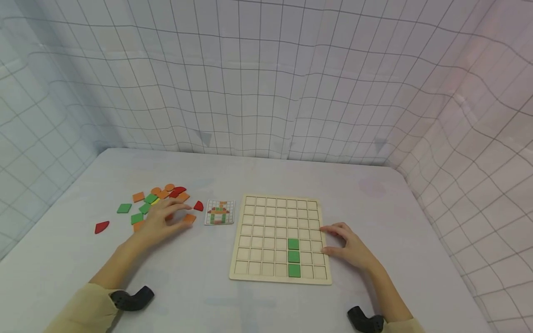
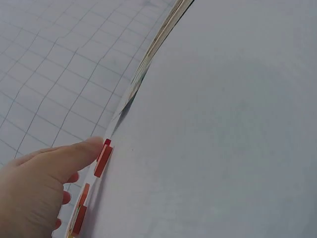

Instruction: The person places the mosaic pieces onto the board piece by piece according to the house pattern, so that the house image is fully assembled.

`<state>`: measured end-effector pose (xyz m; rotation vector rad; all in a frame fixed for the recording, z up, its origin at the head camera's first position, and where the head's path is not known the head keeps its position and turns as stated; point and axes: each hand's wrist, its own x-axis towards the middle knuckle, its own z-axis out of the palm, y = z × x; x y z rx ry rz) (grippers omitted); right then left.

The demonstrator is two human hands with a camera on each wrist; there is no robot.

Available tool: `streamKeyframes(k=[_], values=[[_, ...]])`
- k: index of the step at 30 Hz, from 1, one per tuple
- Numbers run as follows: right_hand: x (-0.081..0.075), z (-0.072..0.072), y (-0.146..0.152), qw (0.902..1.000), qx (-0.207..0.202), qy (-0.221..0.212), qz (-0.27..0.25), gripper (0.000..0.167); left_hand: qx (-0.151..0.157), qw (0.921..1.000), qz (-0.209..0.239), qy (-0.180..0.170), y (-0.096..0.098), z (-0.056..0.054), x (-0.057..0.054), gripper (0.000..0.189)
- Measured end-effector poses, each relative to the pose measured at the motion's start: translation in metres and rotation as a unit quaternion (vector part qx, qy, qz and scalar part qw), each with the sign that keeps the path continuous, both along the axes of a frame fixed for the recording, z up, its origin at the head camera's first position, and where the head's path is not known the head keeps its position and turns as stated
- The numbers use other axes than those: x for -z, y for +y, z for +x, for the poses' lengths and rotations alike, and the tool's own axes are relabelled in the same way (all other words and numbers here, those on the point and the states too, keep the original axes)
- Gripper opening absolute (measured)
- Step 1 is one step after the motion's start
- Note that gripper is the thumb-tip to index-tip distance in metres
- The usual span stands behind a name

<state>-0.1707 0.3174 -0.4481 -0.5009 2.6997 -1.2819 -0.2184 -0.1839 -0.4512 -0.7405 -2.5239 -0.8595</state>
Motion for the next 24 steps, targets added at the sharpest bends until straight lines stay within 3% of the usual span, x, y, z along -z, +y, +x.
streamKeyframes(k=[7,24], values=[[-0.0002,0.0001,0.0006,1.0000,0.007,-0.003,0.003,0.053,0.005,0.9986,-0.028,-0.044,-0.0082,-0.0012,0.0033,0.031],[-0.0013,0.0005,-0.0020,0.9999,0.002,0.016,0.001,0.052,0.014,0.9990,-0.026,-0.032,-0.0102,-0.0015,0.0075,0.023]])
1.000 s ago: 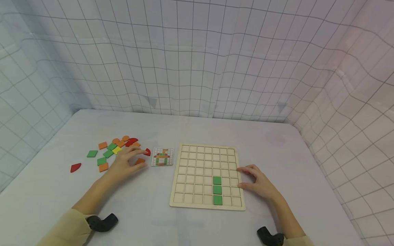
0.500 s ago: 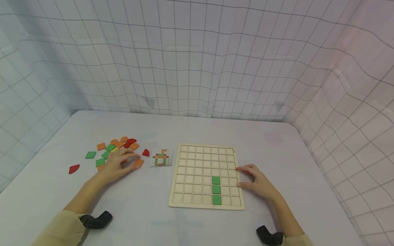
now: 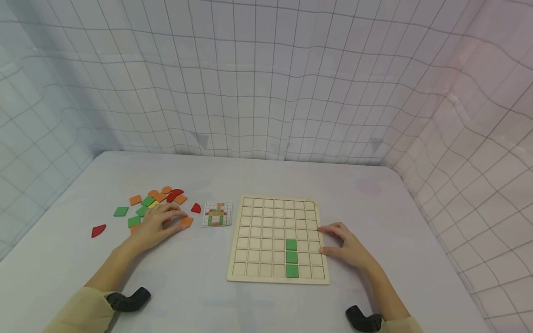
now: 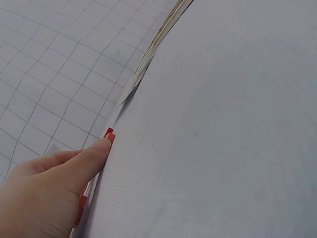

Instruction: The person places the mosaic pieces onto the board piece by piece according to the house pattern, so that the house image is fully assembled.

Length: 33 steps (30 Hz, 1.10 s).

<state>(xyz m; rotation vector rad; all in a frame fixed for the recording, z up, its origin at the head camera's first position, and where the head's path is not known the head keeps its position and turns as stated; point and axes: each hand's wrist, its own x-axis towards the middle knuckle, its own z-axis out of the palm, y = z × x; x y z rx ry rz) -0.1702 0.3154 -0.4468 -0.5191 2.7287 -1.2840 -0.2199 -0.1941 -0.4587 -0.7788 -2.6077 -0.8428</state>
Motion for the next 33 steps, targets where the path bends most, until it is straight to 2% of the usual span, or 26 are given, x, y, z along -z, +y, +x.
streamKeyframes(k=[12,19,26,33], values=[[-0.002,0.001,-0.002,1.0000,-0.002,-0.001,0.003,0.052,-0.007,0.9997,0.024,0.005,0.004,0.001,-0.004,0.020],[-0.003,0.001,-0.002,1.0000,-0.003,-0.001,0.001,0.052,-0.024,0.9977,0.044,0.047,0.017,0.000,-0.008,0.026],[-0.002,0.000,-0.001,1.0000,-0.002,-0.006,0.000,0.052,-0.018,0.9971,0.060,0.043,0.052,0.007,-0.014,0.028],[-0.002,0.001,-0.001,1.0000,-0.002,-0.001,0.001,0.052,0.017,0.9959,0.054,0.071,0.102,0.016,-0.013,0.029]])
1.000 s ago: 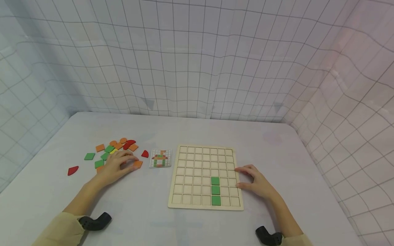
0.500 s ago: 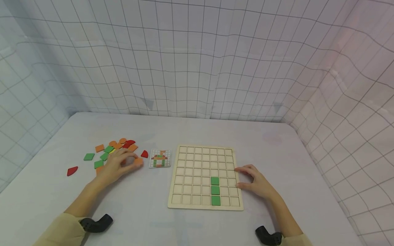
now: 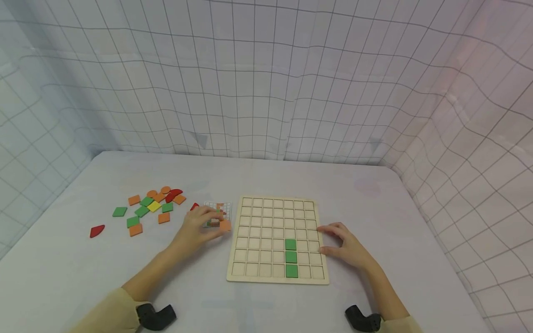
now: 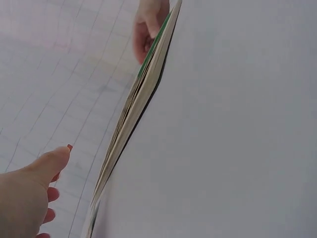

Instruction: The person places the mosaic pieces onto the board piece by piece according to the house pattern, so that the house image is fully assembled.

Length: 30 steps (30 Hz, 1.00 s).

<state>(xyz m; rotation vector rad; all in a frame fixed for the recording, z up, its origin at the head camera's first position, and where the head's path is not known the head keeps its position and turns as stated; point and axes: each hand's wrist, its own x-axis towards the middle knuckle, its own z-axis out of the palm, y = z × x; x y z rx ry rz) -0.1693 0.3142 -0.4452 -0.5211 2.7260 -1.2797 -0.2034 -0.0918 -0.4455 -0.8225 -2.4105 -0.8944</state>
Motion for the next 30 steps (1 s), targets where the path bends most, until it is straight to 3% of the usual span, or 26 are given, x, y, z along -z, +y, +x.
streamKeyframes(k=[6,13,17,24,30], values=[[0.002,-0.001,0.001,1.0000,-0.005,0.006,-0.003,0.051,0.038,0.9993,-0.001,0.007,0.036,0.012,0.002,0.027],[0.002,-0.001,0.001,1.0000,-0.002,0.008,-0.003,0.051,0.079,0.9958,-0.012,-0.044,0.067,0.029,0.004,0.027],[0.002,-0.001,0.001,0.9999,-0.002,0.011,0.000,0.051,0.094,0.9929,-0.045,-0.058,0.082,0.038,0.005,0.027],[0.003,-0.002,0.002,0.9999,0.000,0.011,0.003,0.052,0.117,0.9874,-0.088,-0.060,0.099,0.052,0.007,0.027],[0.003,-0.002,0.002,0.9999,-0.001,0.013,0.001,0.051,0.120,0.9852,-0.109,-0.057,0.104,0.055,0.011,0.026]])
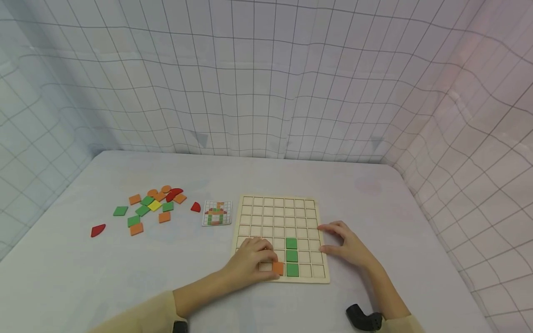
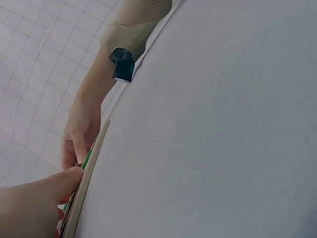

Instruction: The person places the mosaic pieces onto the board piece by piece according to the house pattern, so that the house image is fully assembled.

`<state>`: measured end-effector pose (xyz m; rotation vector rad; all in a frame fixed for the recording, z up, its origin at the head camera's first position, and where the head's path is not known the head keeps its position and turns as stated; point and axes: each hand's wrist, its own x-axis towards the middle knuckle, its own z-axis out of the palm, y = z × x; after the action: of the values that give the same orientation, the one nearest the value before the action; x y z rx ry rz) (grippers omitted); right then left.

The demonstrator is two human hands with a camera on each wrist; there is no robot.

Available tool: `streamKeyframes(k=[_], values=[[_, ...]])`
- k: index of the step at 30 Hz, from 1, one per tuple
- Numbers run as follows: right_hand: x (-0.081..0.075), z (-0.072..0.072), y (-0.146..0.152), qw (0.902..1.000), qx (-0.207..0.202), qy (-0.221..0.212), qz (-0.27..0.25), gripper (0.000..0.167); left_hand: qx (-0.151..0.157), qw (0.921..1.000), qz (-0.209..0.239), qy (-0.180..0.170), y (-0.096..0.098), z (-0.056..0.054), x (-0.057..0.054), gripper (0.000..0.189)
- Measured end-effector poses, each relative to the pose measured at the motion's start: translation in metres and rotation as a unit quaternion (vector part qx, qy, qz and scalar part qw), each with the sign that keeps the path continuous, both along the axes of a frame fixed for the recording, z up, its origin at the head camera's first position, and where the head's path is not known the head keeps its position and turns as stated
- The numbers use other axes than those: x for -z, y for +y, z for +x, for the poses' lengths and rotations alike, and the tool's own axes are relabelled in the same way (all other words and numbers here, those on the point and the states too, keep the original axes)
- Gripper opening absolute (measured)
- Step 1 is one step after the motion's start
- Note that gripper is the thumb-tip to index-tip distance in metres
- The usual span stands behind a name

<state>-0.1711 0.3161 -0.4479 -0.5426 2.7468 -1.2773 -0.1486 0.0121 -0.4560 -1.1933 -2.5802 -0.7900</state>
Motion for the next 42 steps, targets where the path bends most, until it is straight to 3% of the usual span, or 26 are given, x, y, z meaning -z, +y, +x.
streamKeyframes(k=[27,36,42], values=[[0.003,-0.002,0.001,1.0000,0.001,-0.003,0.001,0.051,-0.005,0.9997,0.010,-0.022,0.000,0.000,0.000,0.037],[-0.004,0.002,-0.002,0.9999,-0.001,-0.012,-0.005,0.051,-0.007,0.9996,0.014,-0.025,0.000,0.001,-0.001,0.036],[-0.002,0.002,-0.002,0.9999,0.004,-0.010,-0.004,0.049,-0.026,0.9975,0.059,-0.027,-0.010,-0.012,-0.010,0.032]])
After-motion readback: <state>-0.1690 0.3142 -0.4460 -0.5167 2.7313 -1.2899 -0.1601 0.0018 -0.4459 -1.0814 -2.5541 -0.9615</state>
